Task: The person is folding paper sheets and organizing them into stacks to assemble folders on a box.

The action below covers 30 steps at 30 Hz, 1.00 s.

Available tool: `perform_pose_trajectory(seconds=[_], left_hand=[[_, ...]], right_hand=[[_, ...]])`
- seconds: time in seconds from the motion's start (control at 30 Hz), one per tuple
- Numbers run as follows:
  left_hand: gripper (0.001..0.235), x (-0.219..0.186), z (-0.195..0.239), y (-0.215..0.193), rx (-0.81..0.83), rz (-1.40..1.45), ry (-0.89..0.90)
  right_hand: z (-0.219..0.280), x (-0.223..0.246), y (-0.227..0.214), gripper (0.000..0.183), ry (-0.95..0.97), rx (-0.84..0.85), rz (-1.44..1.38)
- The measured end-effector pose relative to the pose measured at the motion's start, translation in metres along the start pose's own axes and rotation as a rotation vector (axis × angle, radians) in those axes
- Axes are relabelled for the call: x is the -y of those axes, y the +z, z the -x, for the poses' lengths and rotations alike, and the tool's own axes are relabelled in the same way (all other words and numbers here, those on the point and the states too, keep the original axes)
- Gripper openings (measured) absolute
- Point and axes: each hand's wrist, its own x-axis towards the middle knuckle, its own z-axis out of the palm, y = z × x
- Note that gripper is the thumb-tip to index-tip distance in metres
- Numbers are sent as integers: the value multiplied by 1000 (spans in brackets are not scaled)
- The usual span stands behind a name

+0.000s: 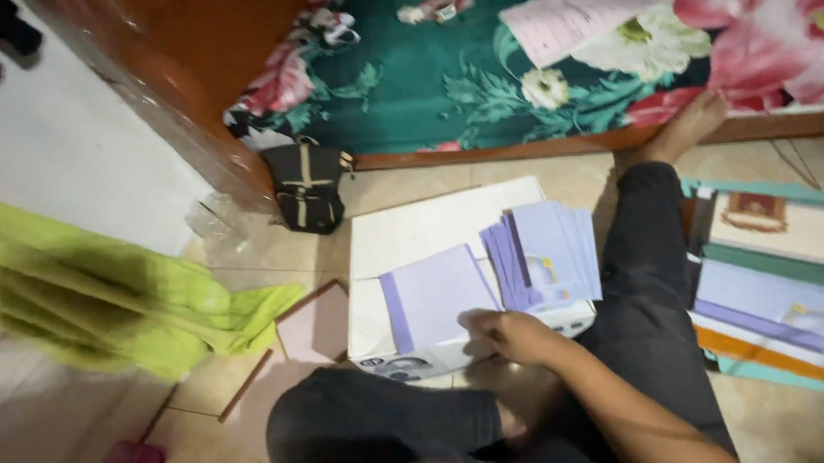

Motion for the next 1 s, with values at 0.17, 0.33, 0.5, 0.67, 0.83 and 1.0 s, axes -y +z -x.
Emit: perform_pose_trajectory(seconds=[0.17, 0.33, 0.5, 0.67, 0.83, 1.0], left_hand=[[17, 64, -36, 28, -595, -744, 25], [19, 69, -48, -6, -485, -280, -65], [22, 130, -91, -43, -1185, -134, -182], [55, 227, -105, -29, -1073, -464, -376], [61, 193, -82, -47, -829, -453, -439], [53, 195, -85, -37, -956, -463, -367]], right_hand=[[-10, -5, 13, 24, -21, -169, 274], [-6, 10, 16, 13, -83, -211, 374], [-3, 3, 24, 26, -78, -226, 350], [-9, 12, 22, 9, -29, -310, 281], [-23, -33, 33, 22, 80, -239, 280], [-12, -45, 35, 17, 33, -264, 250]])
